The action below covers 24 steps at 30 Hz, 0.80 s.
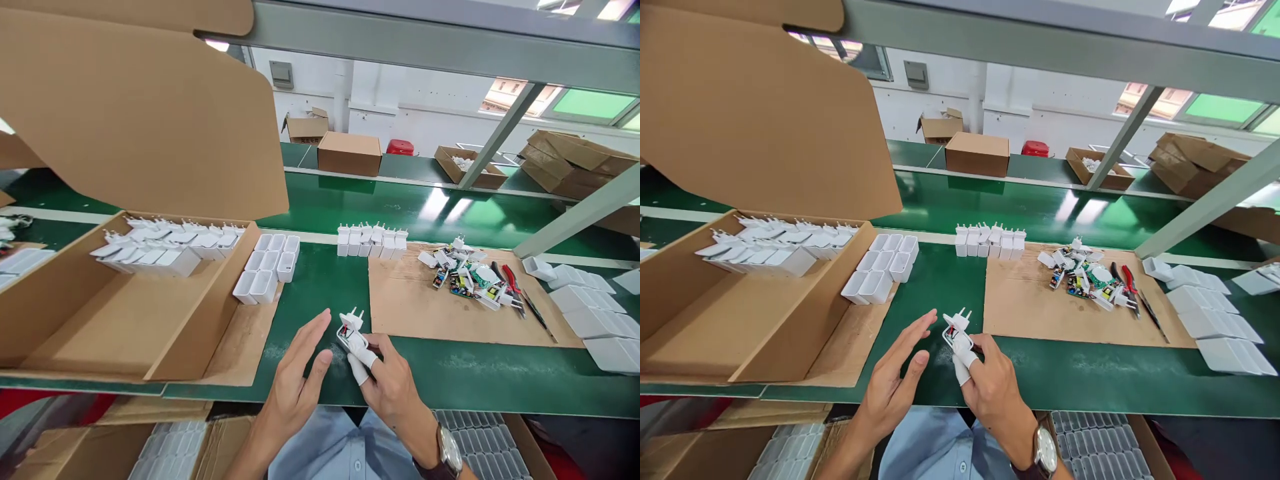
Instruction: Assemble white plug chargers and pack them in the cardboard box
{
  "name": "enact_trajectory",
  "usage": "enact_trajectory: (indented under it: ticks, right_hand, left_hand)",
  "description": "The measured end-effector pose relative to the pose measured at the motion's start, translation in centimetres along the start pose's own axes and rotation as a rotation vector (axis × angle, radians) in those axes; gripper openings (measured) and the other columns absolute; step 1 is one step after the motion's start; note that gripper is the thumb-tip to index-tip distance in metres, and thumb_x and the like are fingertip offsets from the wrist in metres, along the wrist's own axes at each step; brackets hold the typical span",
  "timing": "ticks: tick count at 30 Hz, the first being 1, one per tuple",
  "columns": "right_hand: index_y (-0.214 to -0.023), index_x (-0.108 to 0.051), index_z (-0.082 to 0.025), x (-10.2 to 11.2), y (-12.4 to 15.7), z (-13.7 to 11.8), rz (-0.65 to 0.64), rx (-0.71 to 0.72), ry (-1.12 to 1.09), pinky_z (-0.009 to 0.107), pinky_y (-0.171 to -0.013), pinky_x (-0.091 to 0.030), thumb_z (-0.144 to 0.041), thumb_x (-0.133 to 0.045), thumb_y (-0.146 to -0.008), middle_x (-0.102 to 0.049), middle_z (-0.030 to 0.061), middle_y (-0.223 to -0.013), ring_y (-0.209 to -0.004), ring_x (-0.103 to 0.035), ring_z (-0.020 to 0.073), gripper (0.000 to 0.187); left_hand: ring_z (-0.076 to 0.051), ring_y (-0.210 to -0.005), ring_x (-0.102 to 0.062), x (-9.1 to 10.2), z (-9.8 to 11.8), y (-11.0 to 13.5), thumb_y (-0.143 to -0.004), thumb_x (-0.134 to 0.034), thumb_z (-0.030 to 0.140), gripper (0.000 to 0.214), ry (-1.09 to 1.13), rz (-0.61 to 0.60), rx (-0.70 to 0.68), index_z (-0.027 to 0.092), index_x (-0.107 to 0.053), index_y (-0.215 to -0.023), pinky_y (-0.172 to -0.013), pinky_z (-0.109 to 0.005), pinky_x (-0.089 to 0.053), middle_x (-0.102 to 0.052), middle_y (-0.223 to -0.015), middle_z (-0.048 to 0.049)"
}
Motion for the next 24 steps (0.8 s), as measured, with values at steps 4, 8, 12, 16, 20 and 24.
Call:
enact_trajectory:
  ticks: [4, 8, 12, 16, 20, 24]
  right_hand:
    - [-0.135, -0.057, -0.02, 0.1, 0.0, 0.5, -0.004, -0.087, -0.098, 0.034, -0.072, -0.064, -0.018, -0.061, -0.103, -0.07, 0.0118, -0.107, -0.089, -0.073, 0.0233, 0.032]
    - [-0.135, -0.051, -0.021, 0.0, -0.1, 0.8, -0.032, -0.17, -0.192, 0.036, -0.077, -0.064, -0.028, -0.065, -0.103, -0.071, 0.0097, -0.107, -0.09, -0.072, 0.0237, 0.036]
    - [-0.129, -0.052, -0.021, 0.2, -0.4, 0.8, -0.016, -0.156, -0.216, 0.036, -0.076, -0.063, -0.027, -0.063, -0.104, -0.07, 0.0093, -0.105, -0.089, -0.071, 0.0232, 0.028]
    - [-0.129, -0.051, -0.021, 0.5, -0.5, 0.9, -0.022, -0.146, -0.254, 0.035, -0.075, -0.063, -0.024, -0.06, -0.103, -0.07, 0.0099, -0.107, -0.09, -0.071, 0.0231, 0.027]
    - [-0.127, -0.051, -0.021, 0.4, -0.3, 1.1, -0.023, -0.145, -0.277, 0.035, -0.072, -0.062, -0.021, -0.059, -0.101, -0.069, 0.0101, -0.105, -0.087, -0.07, 0.0232, 0.027]
    - [-0.126, -0.051, -0.02, 0.1, 0.1, 1.2, -0.038, -0.167, -0.262, 0.037, -0.07, -0.061, -0.019, -0.059, -0.099, -0.068, 0.0106, -0.105, -0.085, -0.068, 0.024, 0.027]
  left_hand:
    - [-0.023, -0.133, -0.068, -0.5, 0.3, -0.9, -0.112, -0.046, 0.031, 0.048, 0.05, -0.02, 0.076, 0.036, -0.049, -0.16, -0.111, -0.039, -0.059, -0.061, -0.157, -0.0057]
    - [-0.023, -0.134, -0.067, -1.2, 0.9, -1.8, -0.111, -0.049, 0.027, 0.041, 0.06, -0.05, 0.023, 0.033, -0.059, -0.15, -0.114, -0.039, -0.056, -0.067, -0.149, -0.0069]
    - [-0.023, -0.133, -0.067, -1.3, 1.5, -1.8, -0.103, -0.063, 0.018, 0.023, 0.063, -0.039, -0.092, 0.027, -0.068, -0.124, -0.113, -0.038, -0.056, -0.07, -0.143, -0.0095]
    - [-0.026, -0.136, -0.066, -1.1, 2.3, -1.4, -0.098, -0.069, 0.013, 0.013, -0.045, -0.126, -0.144, 0.024, -0.067, -0.105, -0.111, -0.039, -0.058, -0.066, -0.149, -0.0134]
    - [-0.027, -0.136, -0.065, -1.3, 3.3, -1.2, -0.095, -0.069, 0.007, 0.016, -0.137, -0.107, -0.25, 0.022, -0.065, -0.101, -0.11, -0.042, -0.059, -0.07, -0.138, -0.0141]
    - [-0.026, -0.128, -0.067, -2.0, 3.9, -1.2, -0.092, -0.071, 0.004, 0.018, -0.224, 0.042, -0.295, 0.02, -0.065, -0.098, -0.105, -0.04, -0.06, -0.067, -0.13, -0.0137]
Point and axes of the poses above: each hand's wrist, its own y-axis away from the middle knuckle, its own x-axis out of the back of the hand, z = x × y, the point moved 4 cm from there along -y, towards the middle knuckle
